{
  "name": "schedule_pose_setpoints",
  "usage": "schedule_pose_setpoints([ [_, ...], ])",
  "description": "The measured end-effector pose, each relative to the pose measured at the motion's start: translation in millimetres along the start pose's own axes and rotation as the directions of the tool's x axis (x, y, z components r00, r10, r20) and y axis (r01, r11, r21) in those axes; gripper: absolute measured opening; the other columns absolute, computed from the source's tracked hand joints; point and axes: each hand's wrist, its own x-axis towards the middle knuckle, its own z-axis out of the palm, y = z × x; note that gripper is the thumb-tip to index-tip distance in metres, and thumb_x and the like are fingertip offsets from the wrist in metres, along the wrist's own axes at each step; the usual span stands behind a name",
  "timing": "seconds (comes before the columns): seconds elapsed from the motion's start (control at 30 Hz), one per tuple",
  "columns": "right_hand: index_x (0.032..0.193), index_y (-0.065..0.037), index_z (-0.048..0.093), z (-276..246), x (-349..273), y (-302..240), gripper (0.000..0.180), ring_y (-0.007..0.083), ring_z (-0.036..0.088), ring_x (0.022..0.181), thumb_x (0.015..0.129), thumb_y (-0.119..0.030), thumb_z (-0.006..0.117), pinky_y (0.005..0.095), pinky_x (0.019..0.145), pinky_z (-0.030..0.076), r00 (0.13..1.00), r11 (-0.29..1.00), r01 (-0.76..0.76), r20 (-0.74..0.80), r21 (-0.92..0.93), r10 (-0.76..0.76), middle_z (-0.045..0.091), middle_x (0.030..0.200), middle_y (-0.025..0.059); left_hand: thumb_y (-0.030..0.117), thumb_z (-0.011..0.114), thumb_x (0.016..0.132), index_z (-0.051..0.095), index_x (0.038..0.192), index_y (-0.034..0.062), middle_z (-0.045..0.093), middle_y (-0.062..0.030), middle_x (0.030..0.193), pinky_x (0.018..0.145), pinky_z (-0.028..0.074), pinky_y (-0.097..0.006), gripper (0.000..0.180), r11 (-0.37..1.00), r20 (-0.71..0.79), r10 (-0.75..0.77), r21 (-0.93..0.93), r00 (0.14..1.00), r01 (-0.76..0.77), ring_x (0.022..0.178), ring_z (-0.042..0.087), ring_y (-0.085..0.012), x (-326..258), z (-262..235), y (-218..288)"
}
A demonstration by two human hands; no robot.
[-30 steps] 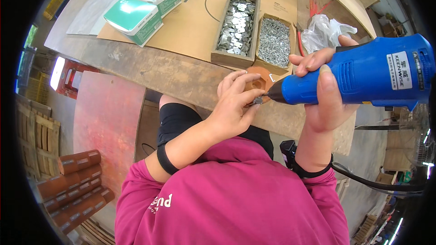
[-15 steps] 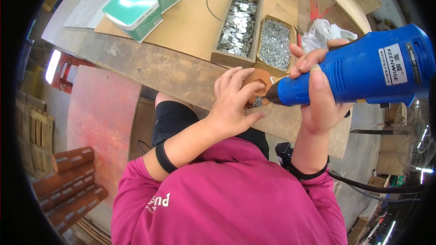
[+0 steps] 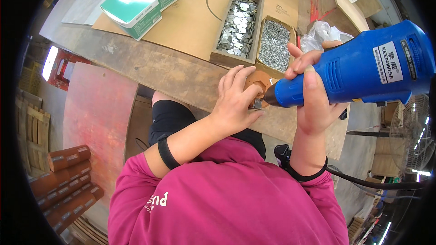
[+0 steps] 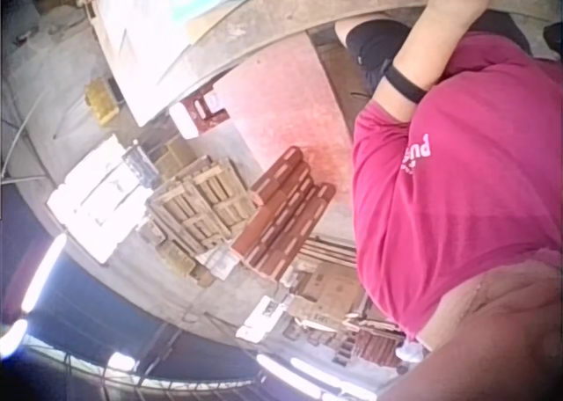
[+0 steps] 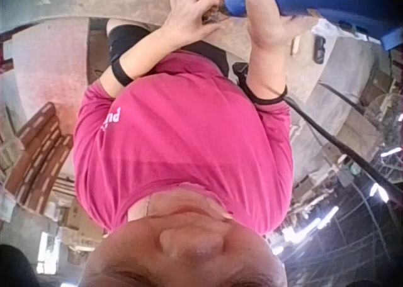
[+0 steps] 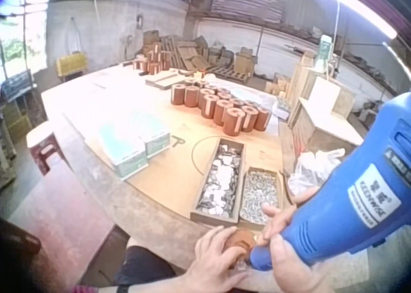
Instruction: Use an electric screwdriver to attach metal hardware to cylindrical furniture legs.
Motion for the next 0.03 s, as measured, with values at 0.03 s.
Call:
schedule_pose_setpoints([
  [0.03,0.119,-0.002,0.028,-1.2,-0.4,1.5,0.049,0.0182,0.053,0.062,0.076,-0.007,0.051,0.0504,0.090,0.034,1.000,1.000,0.010,0.010,-0.005,-0.010,0.049,0.075,0.0094,0.027,0.075,0.054,0.052,0.089,0.0069,0.035,-0.0186,0.121,0.091,0.024,-0.048,0.047,1.000,0.002,0.002,0.002,1.000,-0.002,0.115,0.028,-0.0391,-0.9,2.3,-2.4],
])
